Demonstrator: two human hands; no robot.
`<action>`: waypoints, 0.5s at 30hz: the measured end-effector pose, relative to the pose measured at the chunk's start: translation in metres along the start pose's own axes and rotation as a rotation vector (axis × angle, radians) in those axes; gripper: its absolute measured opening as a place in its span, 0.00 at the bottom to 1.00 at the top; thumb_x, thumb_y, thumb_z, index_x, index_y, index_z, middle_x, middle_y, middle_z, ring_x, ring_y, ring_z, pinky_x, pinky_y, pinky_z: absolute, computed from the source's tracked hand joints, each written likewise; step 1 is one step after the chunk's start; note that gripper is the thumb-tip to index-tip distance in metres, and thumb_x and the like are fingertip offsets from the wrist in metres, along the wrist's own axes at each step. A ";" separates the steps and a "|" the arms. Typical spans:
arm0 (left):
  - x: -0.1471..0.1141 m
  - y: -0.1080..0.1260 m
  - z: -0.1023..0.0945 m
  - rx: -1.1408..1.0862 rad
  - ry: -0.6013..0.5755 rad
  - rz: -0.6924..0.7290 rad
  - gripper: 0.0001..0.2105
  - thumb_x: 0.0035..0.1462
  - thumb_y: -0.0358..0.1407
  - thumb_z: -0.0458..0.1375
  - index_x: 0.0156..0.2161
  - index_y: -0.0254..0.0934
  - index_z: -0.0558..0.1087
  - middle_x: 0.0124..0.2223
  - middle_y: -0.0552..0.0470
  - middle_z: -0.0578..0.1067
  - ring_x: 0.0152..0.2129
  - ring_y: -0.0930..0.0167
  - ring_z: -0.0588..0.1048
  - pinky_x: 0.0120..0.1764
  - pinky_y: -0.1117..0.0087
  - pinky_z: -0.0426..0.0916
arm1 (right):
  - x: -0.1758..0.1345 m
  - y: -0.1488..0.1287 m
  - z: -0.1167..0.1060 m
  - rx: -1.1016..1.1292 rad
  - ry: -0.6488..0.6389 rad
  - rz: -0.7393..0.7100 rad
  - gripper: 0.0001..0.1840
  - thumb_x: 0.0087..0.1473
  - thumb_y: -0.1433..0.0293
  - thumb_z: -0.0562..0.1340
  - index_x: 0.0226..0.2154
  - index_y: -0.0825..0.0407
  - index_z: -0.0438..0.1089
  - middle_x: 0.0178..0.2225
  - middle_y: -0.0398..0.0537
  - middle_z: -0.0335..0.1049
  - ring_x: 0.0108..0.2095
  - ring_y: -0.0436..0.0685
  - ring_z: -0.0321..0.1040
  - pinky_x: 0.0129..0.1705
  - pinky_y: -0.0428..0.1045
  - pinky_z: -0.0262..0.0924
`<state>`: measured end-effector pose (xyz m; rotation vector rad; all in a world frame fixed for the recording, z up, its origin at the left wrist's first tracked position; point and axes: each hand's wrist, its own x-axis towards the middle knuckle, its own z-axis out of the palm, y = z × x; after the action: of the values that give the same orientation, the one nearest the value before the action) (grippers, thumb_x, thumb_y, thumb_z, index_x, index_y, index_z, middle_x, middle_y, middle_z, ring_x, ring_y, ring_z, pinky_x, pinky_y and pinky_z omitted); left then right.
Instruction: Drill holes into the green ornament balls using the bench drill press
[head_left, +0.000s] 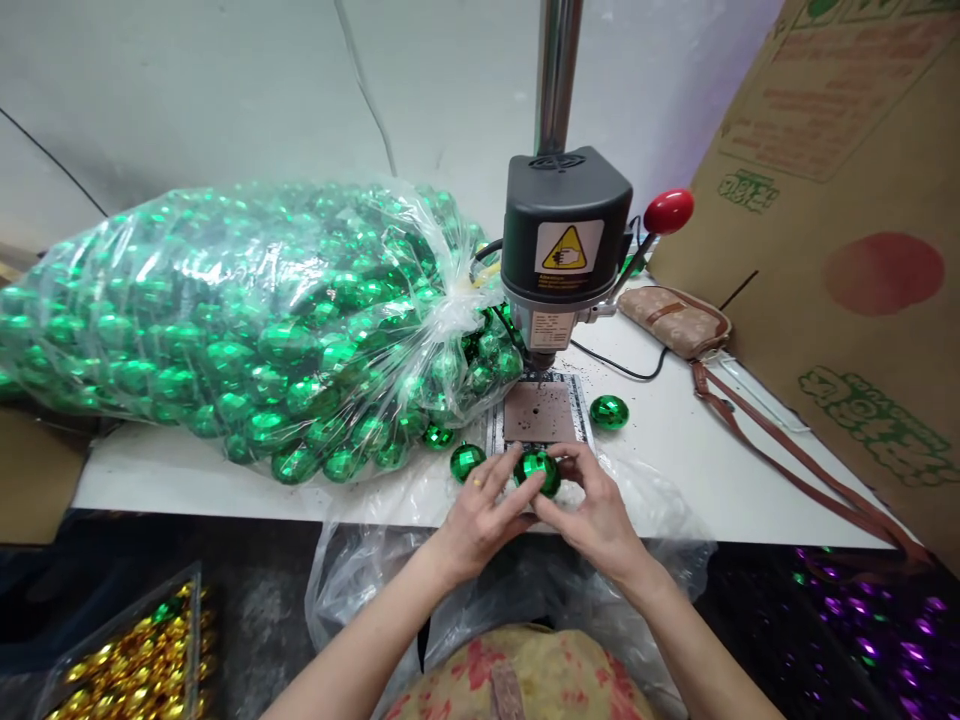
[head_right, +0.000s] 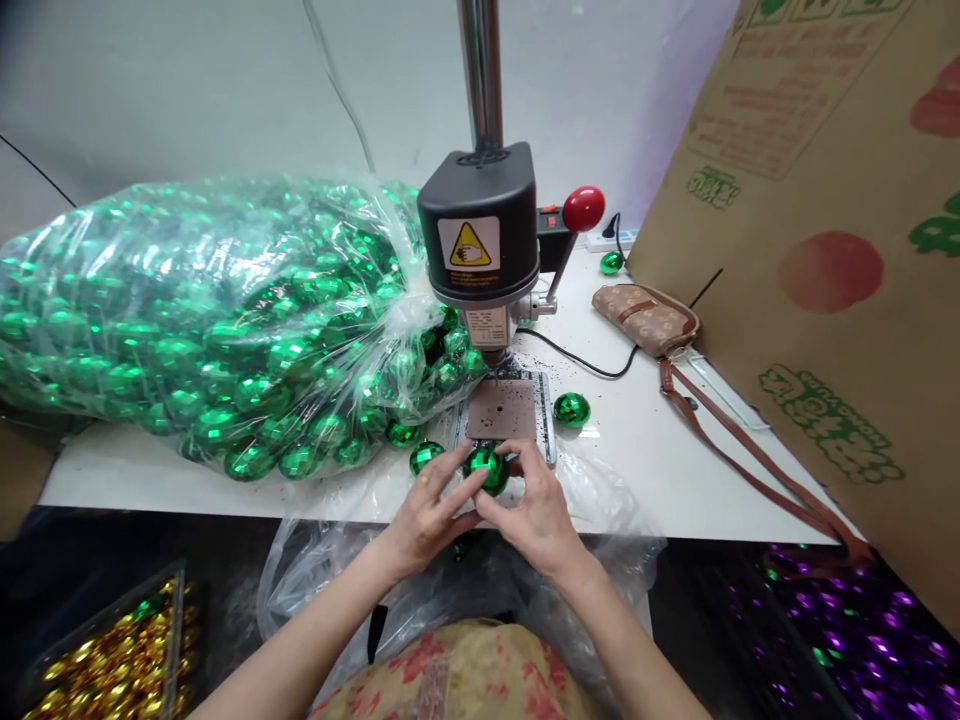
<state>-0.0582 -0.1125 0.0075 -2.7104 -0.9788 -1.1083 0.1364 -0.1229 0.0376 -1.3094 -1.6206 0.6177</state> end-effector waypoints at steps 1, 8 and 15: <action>0.007 0.003 0.005 -0.047 -0.017 -0.013 0.25 0.63 0.32 0.57 0.63 0.41 0.59 0.62 0.35 0.65 0.59 0.59 0.69 0.54 0.57 0.71 | 0.002 -0.003 -0.001 0.010 -0.020 -0.017 0.19 0.50 0.65 0.67 0.45 0.49 0.66 0.41 0.47 0.73 0.40 0.53 0.74 0.44 0.51 0.73; 0.055 0.000 0.025 -0.430 0.118 -0.557 0.22 0.54 0.34 0.64 0.54 0.39 0.64 0.50 0.45 0.72 0.46 0.64 0.75 0.48 0.63 0.71 | 0.051 -0.014 -0.055 0.099 0.101 -0.034 0.19 0.53 0.58 0.67 0.46 0.46 0.71 0.42 0.47 0.74 0.39 0.52 0.74 0.45 0.52 0.73; 0.087 -0.051 0.028 -0.876 0.027 -0.855 0.25 0.56 0.42 0.64 0.56 0.37 0.64 0.49 0.47 0.76 0.45 0.66 0.75 0.49 0.65 0.70 | 0.140 -0.046 -0.111 0.488 0.593 -0.185 0.10 0.51 0.64 0.68 0.37 0.46 0.71 0.34 0.44 0.70 0.30 0.49 0.69 0.35 0.50 0.70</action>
<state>-0.0233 -0.0175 0.0340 -2.8168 -2.1863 -2.1038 0.2135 -0.0235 0.1731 -0.8564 -1.0040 0.4192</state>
